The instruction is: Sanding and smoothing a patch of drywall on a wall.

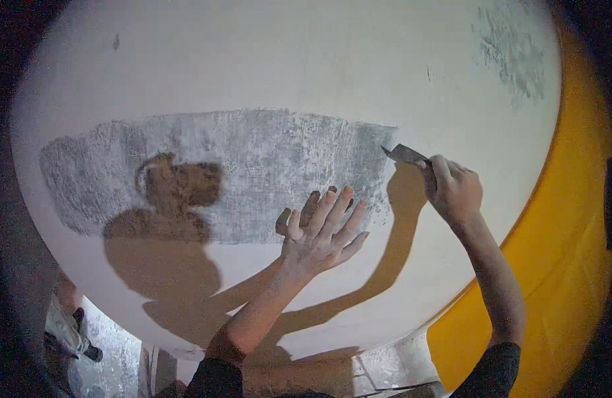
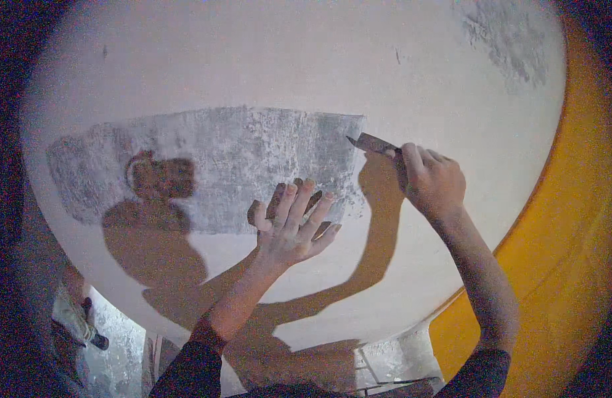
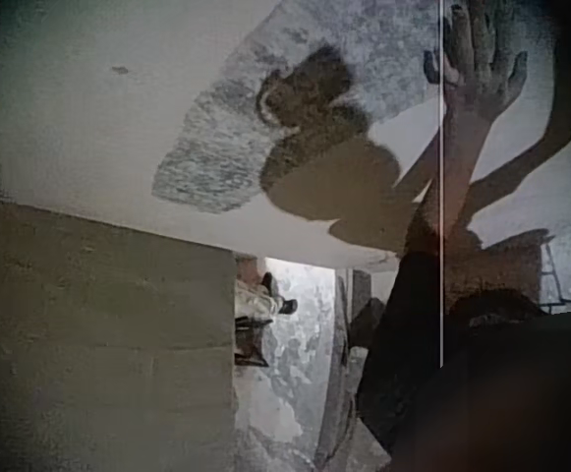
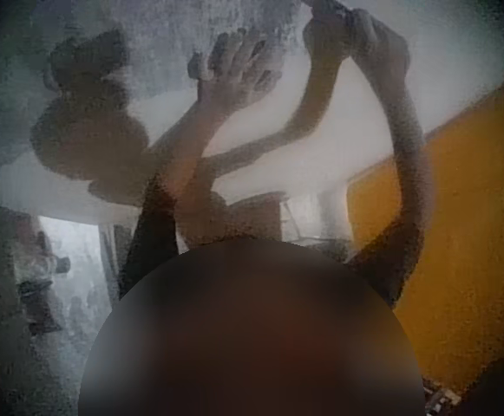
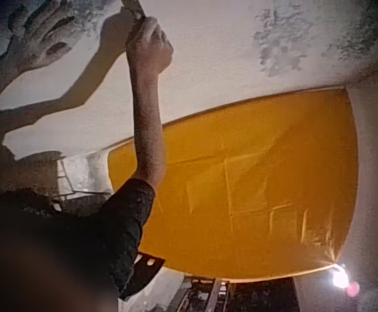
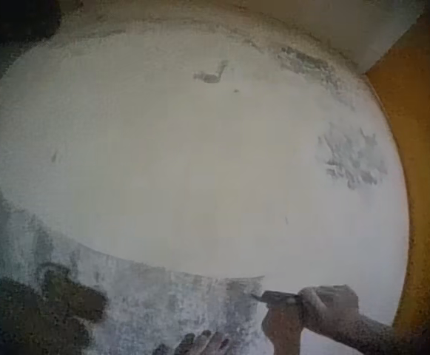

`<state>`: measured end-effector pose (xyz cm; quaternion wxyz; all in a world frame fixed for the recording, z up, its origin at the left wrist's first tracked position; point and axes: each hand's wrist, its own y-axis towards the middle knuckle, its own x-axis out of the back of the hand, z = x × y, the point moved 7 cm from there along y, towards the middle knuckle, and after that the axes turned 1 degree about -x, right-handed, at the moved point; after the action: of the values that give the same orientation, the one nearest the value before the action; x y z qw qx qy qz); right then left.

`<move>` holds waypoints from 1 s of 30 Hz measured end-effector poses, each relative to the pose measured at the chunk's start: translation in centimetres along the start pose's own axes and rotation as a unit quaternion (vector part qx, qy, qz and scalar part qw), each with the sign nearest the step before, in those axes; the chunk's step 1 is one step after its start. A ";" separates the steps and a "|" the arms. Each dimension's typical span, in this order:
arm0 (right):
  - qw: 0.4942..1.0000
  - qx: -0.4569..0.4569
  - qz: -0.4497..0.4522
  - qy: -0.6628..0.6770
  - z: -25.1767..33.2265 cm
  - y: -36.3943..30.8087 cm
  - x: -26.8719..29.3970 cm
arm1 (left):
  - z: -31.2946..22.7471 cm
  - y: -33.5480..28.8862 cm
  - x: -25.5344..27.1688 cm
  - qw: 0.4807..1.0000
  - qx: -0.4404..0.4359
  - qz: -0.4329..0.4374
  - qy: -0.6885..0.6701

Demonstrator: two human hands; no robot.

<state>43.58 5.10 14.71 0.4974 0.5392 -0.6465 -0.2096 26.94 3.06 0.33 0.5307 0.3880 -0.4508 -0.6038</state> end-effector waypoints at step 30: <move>0.999 -0.015 -0.035 -0.023 0.1 -0.9 0.4 | -0.2 0.1 0.0 1.000 -0.014 -0.002 0.000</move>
<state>43.95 4.46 14.12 0.4828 0.5490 -0.6351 -0.2493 27.16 3.05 0.40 0.5348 0.3812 -0.4417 -0.6112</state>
